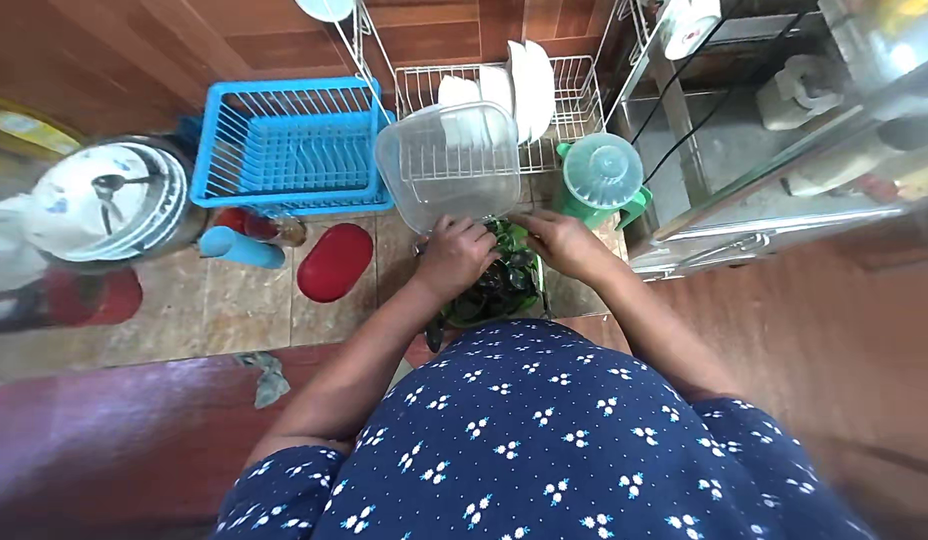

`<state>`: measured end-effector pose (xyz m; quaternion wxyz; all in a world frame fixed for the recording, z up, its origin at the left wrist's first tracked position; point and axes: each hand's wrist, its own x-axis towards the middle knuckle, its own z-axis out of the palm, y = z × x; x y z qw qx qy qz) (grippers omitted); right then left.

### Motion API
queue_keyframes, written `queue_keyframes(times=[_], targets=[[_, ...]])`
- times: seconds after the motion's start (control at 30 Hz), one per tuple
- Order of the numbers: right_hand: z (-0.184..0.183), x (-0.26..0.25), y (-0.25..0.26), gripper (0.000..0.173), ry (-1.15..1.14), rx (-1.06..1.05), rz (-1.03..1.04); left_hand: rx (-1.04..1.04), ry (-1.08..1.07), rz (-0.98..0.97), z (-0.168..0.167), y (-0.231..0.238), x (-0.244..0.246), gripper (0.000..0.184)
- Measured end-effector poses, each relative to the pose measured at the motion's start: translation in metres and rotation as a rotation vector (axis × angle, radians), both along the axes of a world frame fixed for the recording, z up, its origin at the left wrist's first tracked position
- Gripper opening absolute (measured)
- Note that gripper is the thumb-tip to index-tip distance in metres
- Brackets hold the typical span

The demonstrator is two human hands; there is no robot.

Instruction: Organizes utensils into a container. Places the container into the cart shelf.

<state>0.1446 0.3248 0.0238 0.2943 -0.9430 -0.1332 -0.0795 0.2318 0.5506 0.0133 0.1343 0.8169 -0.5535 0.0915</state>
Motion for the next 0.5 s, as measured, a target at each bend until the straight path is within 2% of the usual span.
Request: queue_keyframes(times=[0.07,0.13,0.17,0.23,0.3,0.33,0.4,0.5], targets=[[0.004,-0.008,-0.005,0.032,0.077,-0.041,-0.015,-0.004,0.040,-0.020,0.007,0.003,-0.005,0.023],[0.011,-0.022,-0.011,0.019,0.098,-0.084,-0.066,0.014,0.113,-0.120,0.013,0.005,-0.011,0.024],[0.014,-0.031,-0.011,0.024,0.149,-0.115,-0.088,0.042,0.142,-0.166,0.013,0.005,-0.014,0.026],[0.014,-0.047,-0.002,0.048,0.292,-0.188,-0.114,0.074,0.123,-0.221,0.006,0.000,-0.020,0.026],[0.001,-0.058,0.018,0.061,0.357,-0.292,-0.148,0.079,0.062,-0.230,-0.010,-0.007,-0.024,0.018],[-0.008,-0.060,0.026,0.059,0.369,-0.330,-0.166,0.077,0.033,-0.231,-0.017,-0.011,-0.025,0.016],[-0.015,-0.058,0.035,0.041,0.398,-0.335,-0.200,0.069,-0.004,-0.233,-0.024,-0.015,-0.026,0.014],[-0.004,-0.054,0.037,0.027,0.357,-0.308,-0.242,-0.030,-0.034,-0.195,-0.016,-0.013,-0.024,0.018]])
